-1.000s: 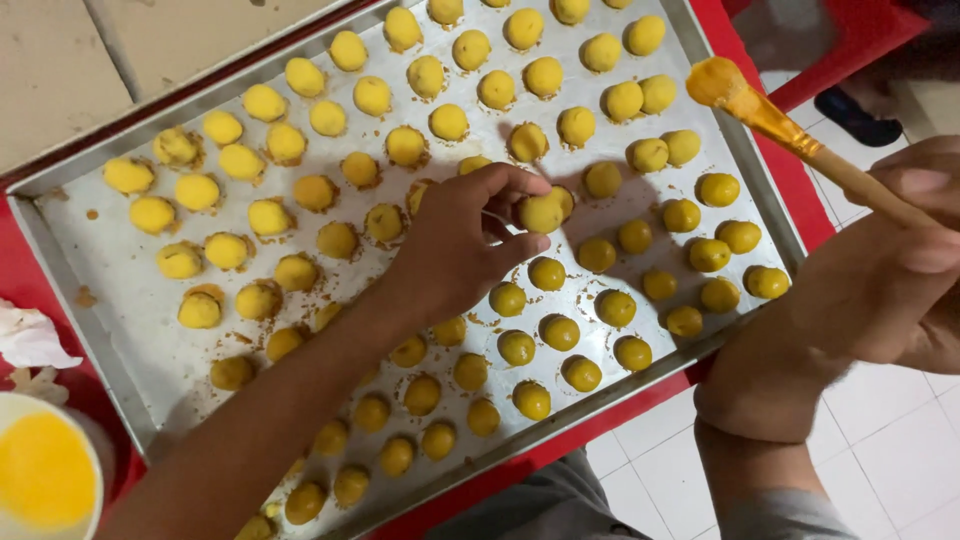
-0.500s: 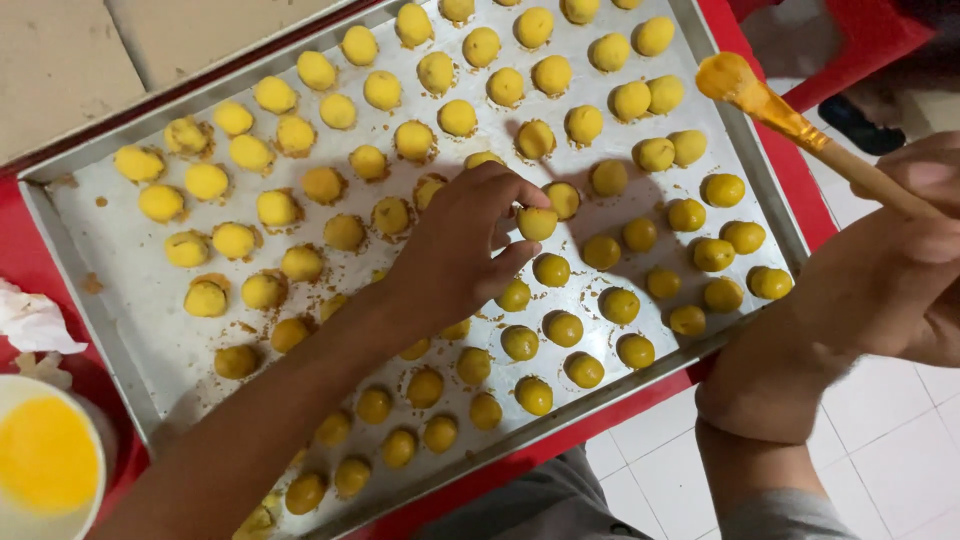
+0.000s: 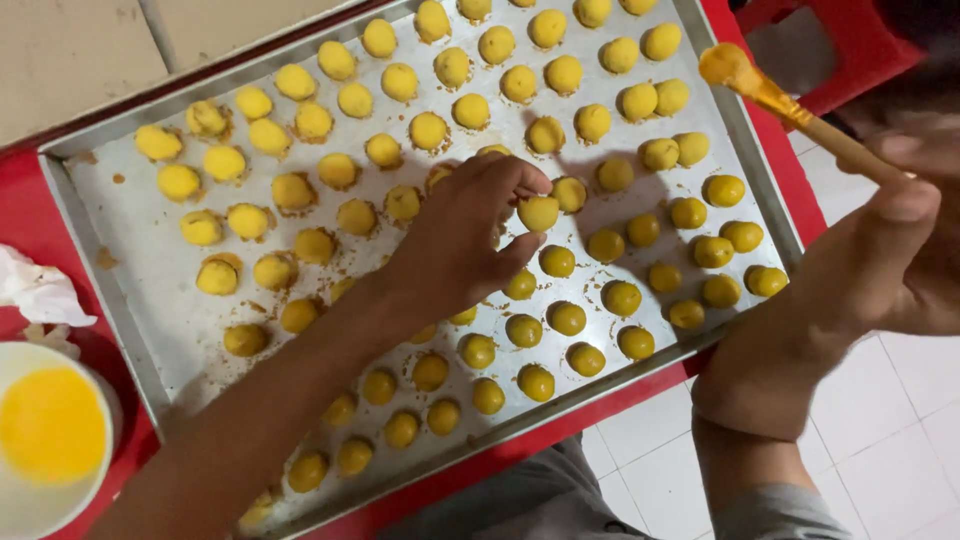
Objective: Applying egg wash to small round cookies on a baking tray using a brush.
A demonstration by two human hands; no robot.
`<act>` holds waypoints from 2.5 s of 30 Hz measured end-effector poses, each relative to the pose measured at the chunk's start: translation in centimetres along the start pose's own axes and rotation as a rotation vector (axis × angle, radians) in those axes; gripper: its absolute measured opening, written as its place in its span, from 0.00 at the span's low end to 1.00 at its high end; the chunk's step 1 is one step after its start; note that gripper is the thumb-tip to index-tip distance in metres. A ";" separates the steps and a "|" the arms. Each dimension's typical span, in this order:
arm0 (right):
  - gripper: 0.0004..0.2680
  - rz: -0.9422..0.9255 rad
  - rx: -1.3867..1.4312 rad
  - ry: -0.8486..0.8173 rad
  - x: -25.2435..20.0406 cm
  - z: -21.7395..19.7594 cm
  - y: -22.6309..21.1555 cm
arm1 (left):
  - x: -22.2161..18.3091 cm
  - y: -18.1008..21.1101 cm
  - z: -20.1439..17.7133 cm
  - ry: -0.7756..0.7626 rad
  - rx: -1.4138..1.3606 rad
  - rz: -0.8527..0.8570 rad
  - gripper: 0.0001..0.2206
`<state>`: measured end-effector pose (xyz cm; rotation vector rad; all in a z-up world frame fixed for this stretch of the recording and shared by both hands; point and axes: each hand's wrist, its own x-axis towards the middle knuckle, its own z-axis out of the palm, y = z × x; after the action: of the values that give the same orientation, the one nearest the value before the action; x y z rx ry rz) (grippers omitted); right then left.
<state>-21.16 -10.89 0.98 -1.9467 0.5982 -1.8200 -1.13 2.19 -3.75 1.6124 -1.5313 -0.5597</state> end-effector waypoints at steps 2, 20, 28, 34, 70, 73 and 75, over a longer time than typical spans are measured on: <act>0.22 0.092 -0.013 0.042 0.2 -0.2 -0.6 | -0.4 0.4 -0.4 0.017 0.035 0.018 0.14; 0.04 -0.206 0.111 -0.737 -1.9 1.2 -10.2 | -22.6 6.4 -12.1 0.663 -0.203 -0.357 0.18; 0.08 -0.257 0.812 -1.333 -2.0 16.8 -11.9 | -31.5 5.8 -4.1 1.226 -0.630 -0.477 0.20; 0.05 -0.258 0.956 -1.487 -7.5 23.1 -16.7 | -31.7 4.9 -3.3 1.207 -0.598 -0.602 0.18; 0.04 -0.199 0.885 -1.671 -11.6 26.9 -19.5 | -31.1 3.5 -4.3 1.136 -0.444 -0.592 0.16; 0.06 -0.172 0.876 -1.617 -10.8 27.0 -19.7 | -31.1 3.4 -4.3 1.132 -0.367 -0.534 0.16; 0.05 -0.157 0.896 -1.639 -11.5 27.1 -19.4 | -31.0 3.4 -4.2 1.146 -0.388 -0.508 0.15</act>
<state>5.84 11.77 0.69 -1.9590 -0.7630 0.0219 -4.83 33.37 -5.43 1.5418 -0.1587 -0.0928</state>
